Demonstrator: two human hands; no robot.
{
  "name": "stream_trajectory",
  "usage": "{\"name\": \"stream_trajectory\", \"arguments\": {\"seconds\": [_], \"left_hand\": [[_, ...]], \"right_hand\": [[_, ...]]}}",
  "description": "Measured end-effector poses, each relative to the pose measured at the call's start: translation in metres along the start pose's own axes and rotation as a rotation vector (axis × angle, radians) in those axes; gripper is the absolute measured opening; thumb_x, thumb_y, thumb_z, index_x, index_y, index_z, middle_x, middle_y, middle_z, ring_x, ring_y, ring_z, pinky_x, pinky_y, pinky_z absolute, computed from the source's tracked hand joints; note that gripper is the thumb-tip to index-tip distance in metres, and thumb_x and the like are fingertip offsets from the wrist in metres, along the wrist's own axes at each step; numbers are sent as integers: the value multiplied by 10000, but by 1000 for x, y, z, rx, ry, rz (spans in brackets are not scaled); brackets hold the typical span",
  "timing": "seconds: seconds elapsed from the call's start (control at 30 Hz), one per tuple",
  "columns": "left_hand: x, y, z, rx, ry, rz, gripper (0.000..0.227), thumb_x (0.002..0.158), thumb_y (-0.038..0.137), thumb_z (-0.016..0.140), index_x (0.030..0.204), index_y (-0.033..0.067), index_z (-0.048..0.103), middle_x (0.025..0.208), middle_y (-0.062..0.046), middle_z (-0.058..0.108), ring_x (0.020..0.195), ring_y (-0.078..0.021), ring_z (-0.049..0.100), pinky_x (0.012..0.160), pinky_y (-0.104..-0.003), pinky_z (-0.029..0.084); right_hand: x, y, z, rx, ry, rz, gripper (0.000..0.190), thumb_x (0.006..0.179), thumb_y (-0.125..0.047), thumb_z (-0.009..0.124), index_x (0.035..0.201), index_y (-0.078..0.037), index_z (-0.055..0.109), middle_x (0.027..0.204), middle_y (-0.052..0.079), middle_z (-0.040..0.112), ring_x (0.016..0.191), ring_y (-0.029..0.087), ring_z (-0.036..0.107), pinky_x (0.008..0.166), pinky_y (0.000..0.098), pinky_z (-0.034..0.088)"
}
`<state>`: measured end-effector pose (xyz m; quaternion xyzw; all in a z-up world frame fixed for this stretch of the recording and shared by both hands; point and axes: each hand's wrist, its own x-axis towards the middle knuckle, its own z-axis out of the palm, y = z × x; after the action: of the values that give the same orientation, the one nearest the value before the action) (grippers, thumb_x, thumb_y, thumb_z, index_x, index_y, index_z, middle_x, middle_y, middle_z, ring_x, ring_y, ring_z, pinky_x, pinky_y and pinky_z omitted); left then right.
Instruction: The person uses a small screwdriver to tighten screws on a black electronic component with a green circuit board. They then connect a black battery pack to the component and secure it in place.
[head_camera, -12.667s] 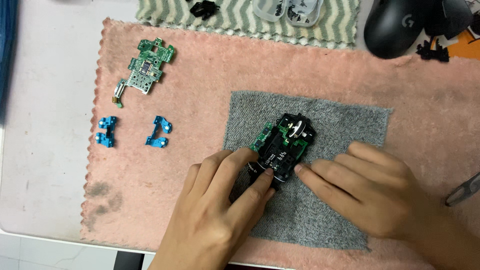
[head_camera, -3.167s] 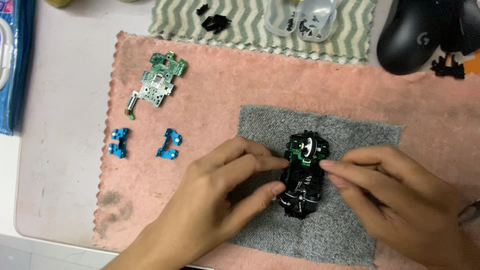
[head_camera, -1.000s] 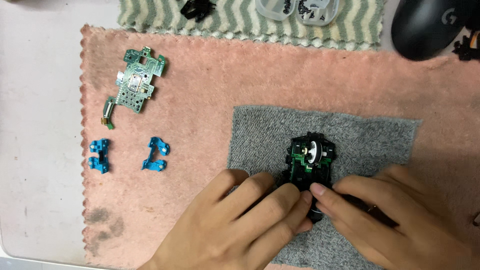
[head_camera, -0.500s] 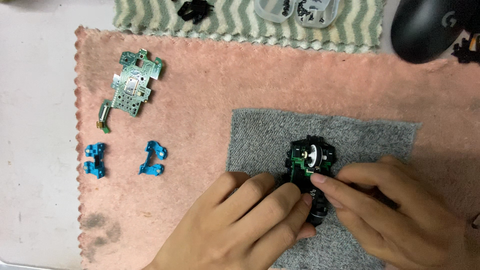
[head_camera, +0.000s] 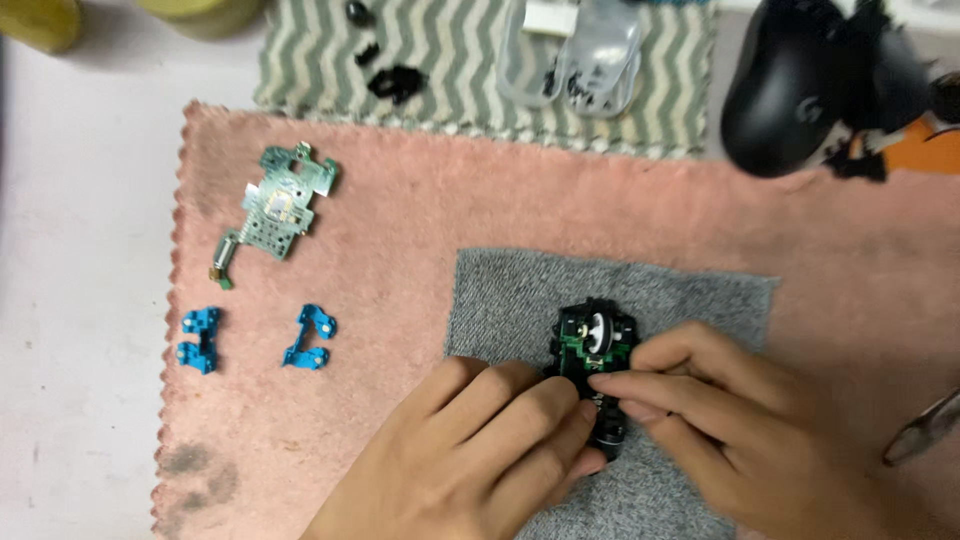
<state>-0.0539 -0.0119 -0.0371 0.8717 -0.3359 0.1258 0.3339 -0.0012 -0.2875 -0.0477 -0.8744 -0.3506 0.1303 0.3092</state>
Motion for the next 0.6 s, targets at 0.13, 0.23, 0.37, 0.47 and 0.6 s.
{"name": "stream_trajectory", "arguments": {"seconds": [0.13, 0.23, 0.37, 0.47, 0.6], "left_hand": [[3, 2, -1, -52, 48, -19, 219, 1190, 142, 807, 1236, -68, 764, 1266, -198, 738, 1053, -329, 694, 848, -427, 508], [1, 0, 4, -31, 57, 9, 222, 1172, 167, 809, 1221, -46, 765, 1318, -201, 743, 1082, -355, 703, 855, -446, 513], [-2, -10, 16, -19, 90, 79, 228, 1167, 211, 781, 1191, -12, 743, 1355, -193, 769, 1093, -374, 704, 872, -456, 519], [-4, -13, 22, 2, 95, 72, 225, 1151, 245, 791, 1193, 29, 740, 1349, -159, 794, 1145, -372, 716, 909, -459, 539], [-5, -12, 23, 16, 103, 83, 235, 1135, 252, 803, 1157, 26, 744, 1314, -149, 790, 1133, -367, 706, 933, -462, 550]], "right_hand": [[1, 3, 1, 165, 14, -38, 319, 1080, -132, 696, 1368, -121, 833, 1133, -16, 749, 906, 82, 782, 816, 244, 614], [7, 0, 1, 232, 53, -117, 284, 1084, -66, 682, 1329, -4, 812, 1150, 66, 714, 1022, 163, 780, 919, 287, 632], [4, 3, 9, 254, 127, -78, 285, 1094, -78, 688, 1334, -36, 837, 1161, 50, 701, 943, 146, 753, 815, 286, 614], [6, 3, 10, 270, 135, -109, 299, 1129, -126, 657, 1365, -55, 827, 1128, 50, 670, 956, 162, 725, 846, 293, 604], [7, 4, 9, 213, 174, -108, 321, 1110, -155, 693, 1374, -63, 852, 1145, 29, 707, 1002, 158, 765, 856, 294, 622]]}}
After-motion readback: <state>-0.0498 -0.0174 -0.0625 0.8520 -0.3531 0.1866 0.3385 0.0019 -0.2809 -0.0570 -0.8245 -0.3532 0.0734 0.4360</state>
